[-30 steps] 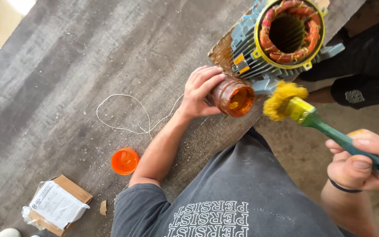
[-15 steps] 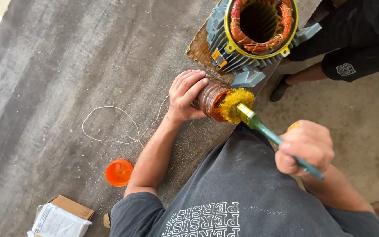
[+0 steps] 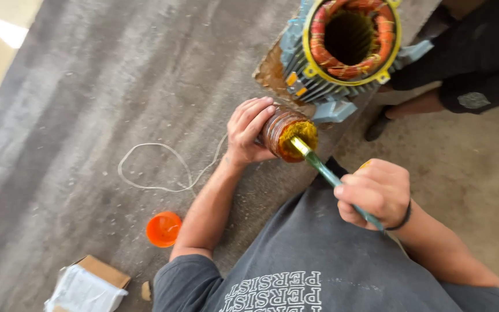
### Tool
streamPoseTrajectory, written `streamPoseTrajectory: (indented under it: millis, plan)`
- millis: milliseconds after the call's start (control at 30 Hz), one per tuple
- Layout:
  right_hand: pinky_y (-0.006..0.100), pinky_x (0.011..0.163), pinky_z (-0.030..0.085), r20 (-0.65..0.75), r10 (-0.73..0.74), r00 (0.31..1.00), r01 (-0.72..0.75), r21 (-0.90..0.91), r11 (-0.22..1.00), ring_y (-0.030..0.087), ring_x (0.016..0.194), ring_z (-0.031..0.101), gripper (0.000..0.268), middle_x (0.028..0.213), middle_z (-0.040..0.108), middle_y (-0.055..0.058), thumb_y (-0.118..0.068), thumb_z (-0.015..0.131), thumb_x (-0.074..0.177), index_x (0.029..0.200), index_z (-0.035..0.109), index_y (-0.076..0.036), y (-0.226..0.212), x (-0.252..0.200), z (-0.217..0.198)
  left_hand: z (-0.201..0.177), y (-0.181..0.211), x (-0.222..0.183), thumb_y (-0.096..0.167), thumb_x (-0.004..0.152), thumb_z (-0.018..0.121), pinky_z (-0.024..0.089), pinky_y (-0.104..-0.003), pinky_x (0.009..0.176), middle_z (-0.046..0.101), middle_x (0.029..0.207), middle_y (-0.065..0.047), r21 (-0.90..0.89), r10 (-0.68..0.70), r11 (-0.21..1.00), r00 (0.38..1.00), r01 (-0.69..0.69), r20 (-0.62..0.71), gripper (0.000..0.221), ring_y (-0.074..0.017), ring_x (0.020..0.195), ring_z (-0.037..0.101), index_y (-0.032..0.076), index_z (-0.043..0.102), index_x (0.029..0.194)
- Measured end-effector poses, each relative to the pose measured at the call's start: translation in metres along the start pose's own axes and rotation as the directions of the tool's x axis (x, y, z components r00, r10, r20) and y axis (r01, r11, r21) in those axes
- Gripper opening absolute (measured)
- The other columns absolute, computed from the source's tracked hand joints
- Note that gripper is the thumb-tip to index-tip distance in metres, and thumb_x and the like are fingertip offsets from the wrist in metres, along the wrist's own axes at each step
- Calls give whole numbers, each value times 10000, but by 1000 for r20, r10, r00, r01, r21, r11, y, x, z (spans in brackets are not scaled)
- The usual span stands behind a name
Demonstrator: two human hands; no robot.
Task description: Applying insulating varnish to the copper windings of an electric motor using a paintbrush.
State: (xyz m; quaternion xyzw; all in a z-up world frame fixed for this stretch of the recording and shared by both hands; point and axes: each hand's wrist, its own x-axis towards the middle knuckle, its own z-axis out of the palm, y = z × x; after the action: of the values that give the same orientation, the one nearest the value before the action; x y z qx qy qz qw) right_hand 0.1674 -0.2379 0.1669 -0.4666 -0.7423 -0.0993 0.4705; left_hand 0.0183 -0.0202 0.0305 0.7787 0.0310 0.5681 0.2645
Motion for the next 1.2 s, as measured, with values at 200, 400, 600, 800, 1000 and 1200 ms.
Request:
streamPoseTrajectory:
  millis: [200, 400, 600, 800, 1000, 1200]
  plan:
    - [338, 457, 469, 67, 120, 990, -110, -135, 985, 236, 479, 546, 264, 740, 625, 92, -202, 523, 1025, 1016, 709, -15, 7, 37, 18, 5, 14, 1, 720, 930, 582, 547, -499, 1009, 739, 1213, -174, 110, 46, 993, 999, -48, 16, 720, -367, 1077, 733, 79, 738, 1217]
    - [347, 501, 481, 101, 207, 973, -182, -220, 958, 237, 521, 563, 165, 770, 635, 93, -132, 642, 1000, 1060, 717, 2, -1, 36, -2, 9, 10, -7, 702, 878, 679, 563, -507, 989, 744, 1198, -184, 101, 16, 995, 1000, -14, -26, 721, -374, 1053, 739, 68, 729, 1217]
    - [308, 550, 509, 123, 252, 960, -202, -320, 926, 197, 574, 596, 116, 768, 643, 39, -122, 673, 1001, 1027, 765, -55, -5, 54, 5, 10, 9, -6, 670, 893, 685, 562, -517, 981, 744, 1196, -197, 81, 44, 996, 999, -44, -3, 691, -385, 1045, 740, 60, 730, 1215]
    - [277, 576, 495, 183, 173, 968, -76, -444, 893, 160, 629, 530, 131, 732, 543, 6, -181, 690, 1001, 1015, 793, -101, 4, 59, 11, 9, 6, -11, 660, 880, 713, 557, -521, 981, 735, 1205, -214, 82, 33, 996, 999, -33, -9, 718, -395, 1053, 734, 42, 709, 1246]
    - [314, 545, 432, 217, 185, 958, -81, -417, 905, 184, 598, 527, 192, 764, 604, 10, -281, 763, 995, 1022, 801, -95, 1, 58, -4, 0, 9, -10, 622, 927, 664, 578, -544, 1006, 693, 1250, -224, 84, -38, 996, 998, 34, 51, 697, -398, 1107, 723, 27, 641, 1288]
    - [339, 489, 407, 185, 70, 980, -6, -325, 946, 158, 559, 551, 307, 718, 623, 21, -342, 800, 960, 975, 736, -42, -14, 44, -29, -2, 13, -6, 665, 942, 616, 596, -564, 1027, 649, 1290, -236, 107, -120, 989, 985, 107, 122, 761, -403, 1152, 711, 7, 568, 1322]
